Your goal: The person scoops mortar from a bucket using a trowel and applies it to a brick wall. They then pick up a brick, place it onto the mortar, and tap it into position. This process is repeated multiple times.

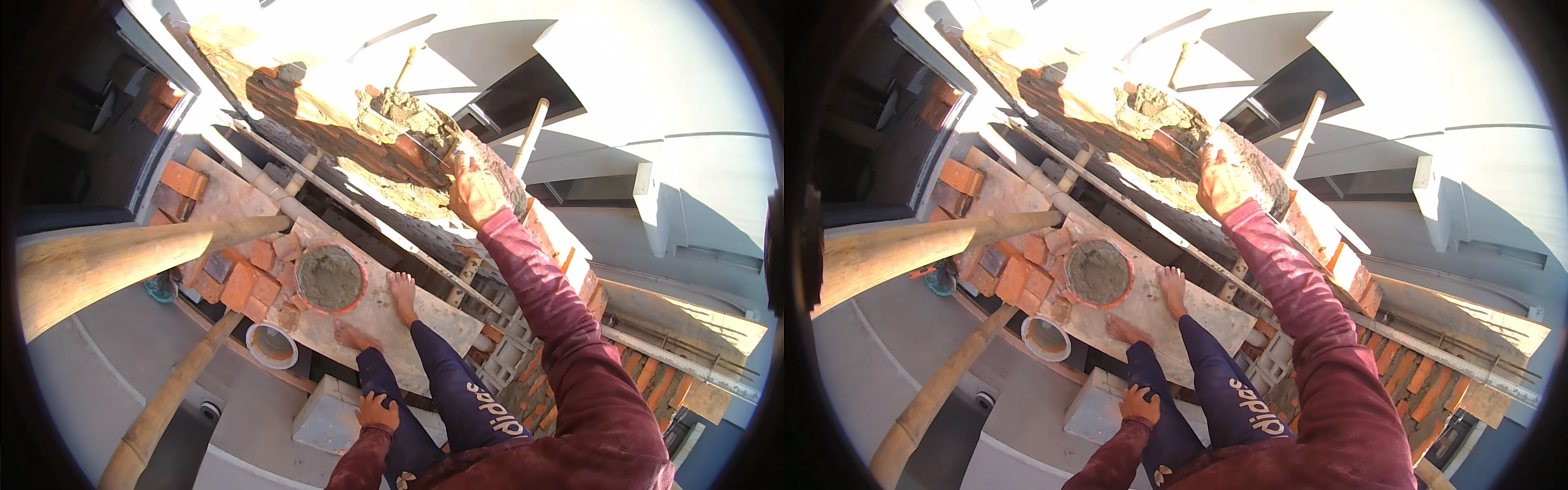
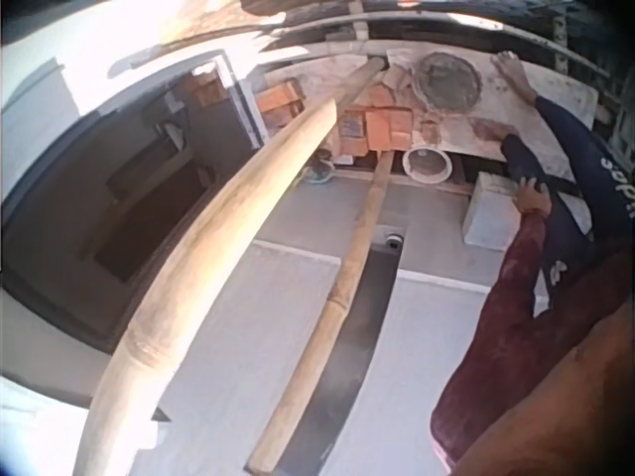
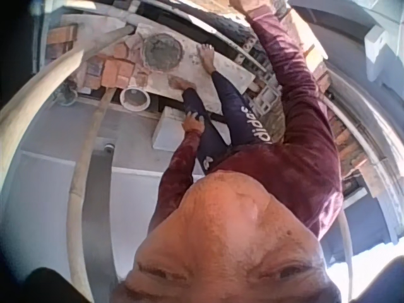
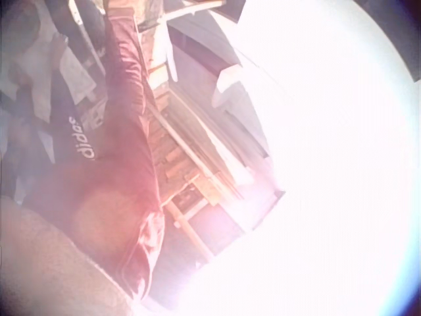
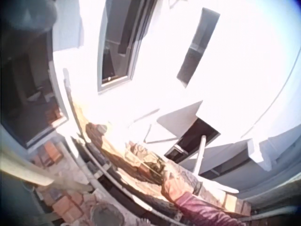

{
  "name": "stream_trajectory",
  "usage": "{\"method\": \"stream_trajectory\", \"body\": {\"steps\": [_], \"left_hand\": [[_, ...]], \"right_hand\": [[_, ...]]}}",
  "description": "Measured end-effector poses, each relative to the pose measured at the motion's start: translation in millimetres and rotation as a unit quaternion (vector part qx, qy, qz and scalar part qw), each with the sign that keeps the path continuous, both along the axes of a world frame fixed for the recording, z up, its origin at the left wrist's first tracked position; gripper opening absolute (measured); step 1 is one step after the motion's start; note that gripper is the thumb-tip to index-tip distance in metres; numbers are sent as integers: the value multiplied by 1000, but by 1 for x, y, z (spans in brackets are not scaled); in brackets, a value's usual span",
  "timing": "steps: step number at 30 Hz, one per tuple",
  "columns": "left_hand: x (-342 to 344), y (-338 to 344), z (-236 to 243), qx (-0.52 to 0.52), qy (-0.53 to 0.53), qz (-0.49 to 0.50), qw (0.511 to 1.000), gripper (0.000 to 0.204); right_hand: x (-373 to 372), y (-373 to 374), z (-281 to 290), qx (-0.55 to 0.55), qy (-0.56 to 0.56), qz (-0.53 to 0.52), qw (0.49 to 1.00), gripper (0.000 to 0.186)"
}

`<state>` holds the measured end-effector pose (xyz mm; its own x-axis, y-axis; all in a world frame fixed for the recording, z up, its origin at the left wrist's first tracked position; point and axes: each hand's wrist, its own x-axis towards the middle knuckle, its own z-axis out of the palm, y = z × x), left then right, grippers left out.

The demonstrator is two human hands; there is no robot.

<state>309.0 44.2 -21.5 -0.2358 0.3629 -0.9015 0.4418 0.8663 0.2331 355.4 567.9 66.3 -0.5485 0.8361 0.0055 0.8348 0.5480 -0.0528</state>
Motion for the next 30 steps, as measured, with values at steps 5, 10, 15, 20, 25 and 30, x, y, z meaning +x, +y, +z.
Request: {"method": "stream_trajectory", "body": {"steps": [5, 10, 15, 20, 25, 30], "left_hand": [[-4, -7, 1, -5, 5, 9, 1000, 41], [-13, -16, 4, -22, 19, 12, 1000, 40], [-12, -3, -6, -14, 1, -22, 1000, 40], [-23, -5, -4, -25, 0, -35, 999, 41], [-27, 2, -2, -31, 1, -47, 998, 41], [-24, 7, -1, -46, -1, -48, 998, 41]], "right_hand": [[-2, -16, 5, 53, 78, -7, 996, 36], [11, -85, 60, -162, 167, -4, 973, 36], [-10, -98, -39, -281, 176, -124, 935, 26], [-14, -91, -85, -227, 182, -176, 940, 29], [-8, -127, -68, -336, 231, -251, 878, 31], [-26, -139, -32, -353, 321, -252, 842, 32]]}}
